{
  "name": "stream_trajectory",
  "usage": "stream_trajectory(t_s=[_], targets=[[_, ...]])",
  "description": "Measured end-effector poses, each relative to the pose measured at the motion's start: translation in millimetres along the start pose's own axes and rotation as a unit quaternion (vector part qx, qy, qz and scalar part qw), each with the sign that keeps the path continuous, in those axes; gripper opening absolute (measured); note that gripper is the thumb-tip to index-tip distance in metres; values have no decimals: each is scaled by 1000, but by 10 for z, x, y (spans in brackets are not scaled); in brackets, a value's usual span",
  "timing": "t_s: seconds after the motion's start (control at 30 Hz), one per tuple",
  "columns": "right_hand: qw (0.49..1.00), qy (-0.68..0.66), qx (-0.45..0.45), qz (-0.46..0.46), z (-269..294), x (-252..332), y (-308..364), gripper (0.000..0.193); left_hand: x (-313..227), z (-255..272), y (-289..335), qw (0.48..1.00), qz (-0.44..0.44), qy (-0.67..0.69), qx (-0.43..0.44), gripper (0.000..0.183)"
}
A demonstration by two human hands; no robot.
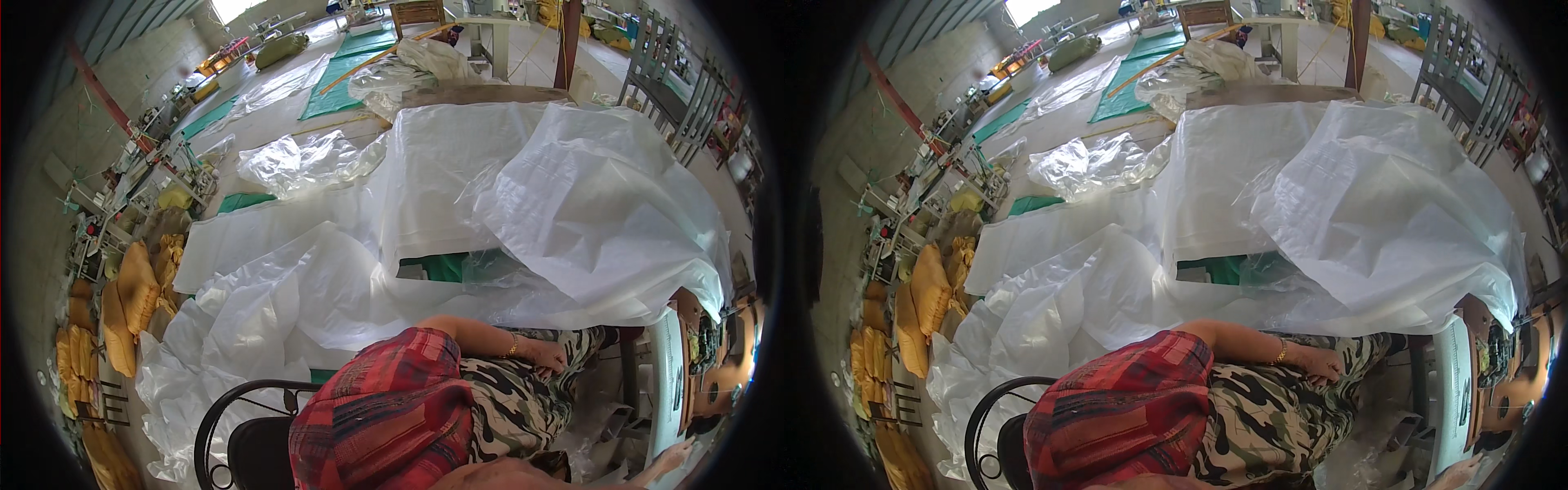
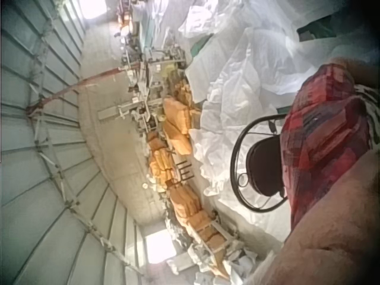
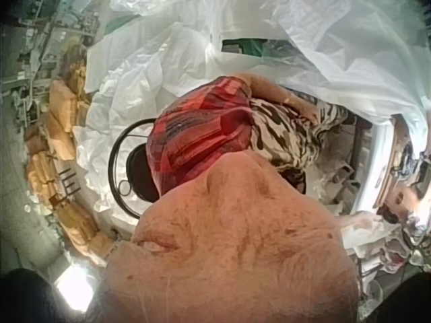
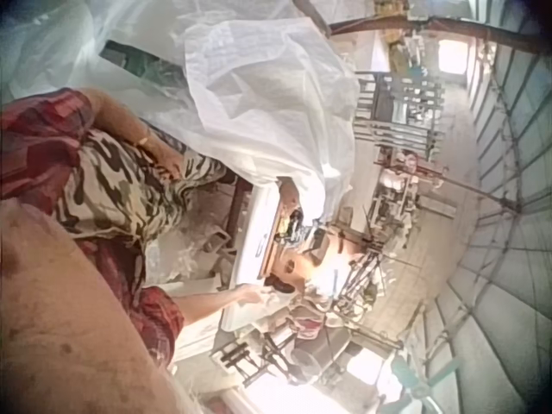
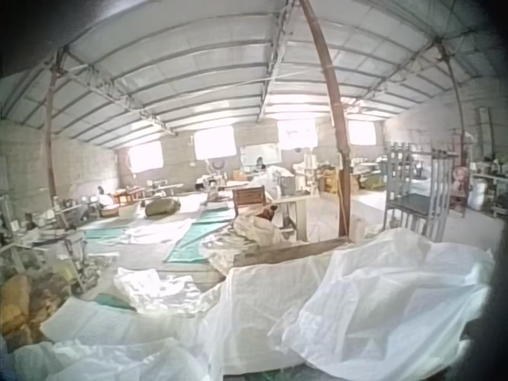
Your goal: Sewing large white plastic sheets using an industrial sewing machine and adjusting the thread with tweezers.
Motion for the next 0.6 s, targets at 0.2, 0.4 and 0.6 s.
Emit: stream_trajectory(t_s=[0.2,0.4,0.6], targets=[[997,-48,32,47,-755,506,110,53,30,6,162,998,28,13,-53,29],[995,-67,28,66,-878,641,109,53,125,36,109,998,23,15,-49,27],[995,-63,-8,79,-478,741,-148,52,156,72,48,1000,-6,25,-14,25]])
Point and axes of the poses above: each hand's wrist, its own y-axis away from the middle knuckle, its own z-axis out of the back of the hand, x = y × z, the point moved 1 cm from there along -y, towards the middle knuckle, and after that the axes turned 10 degrees about y, right-handed, at the moved point
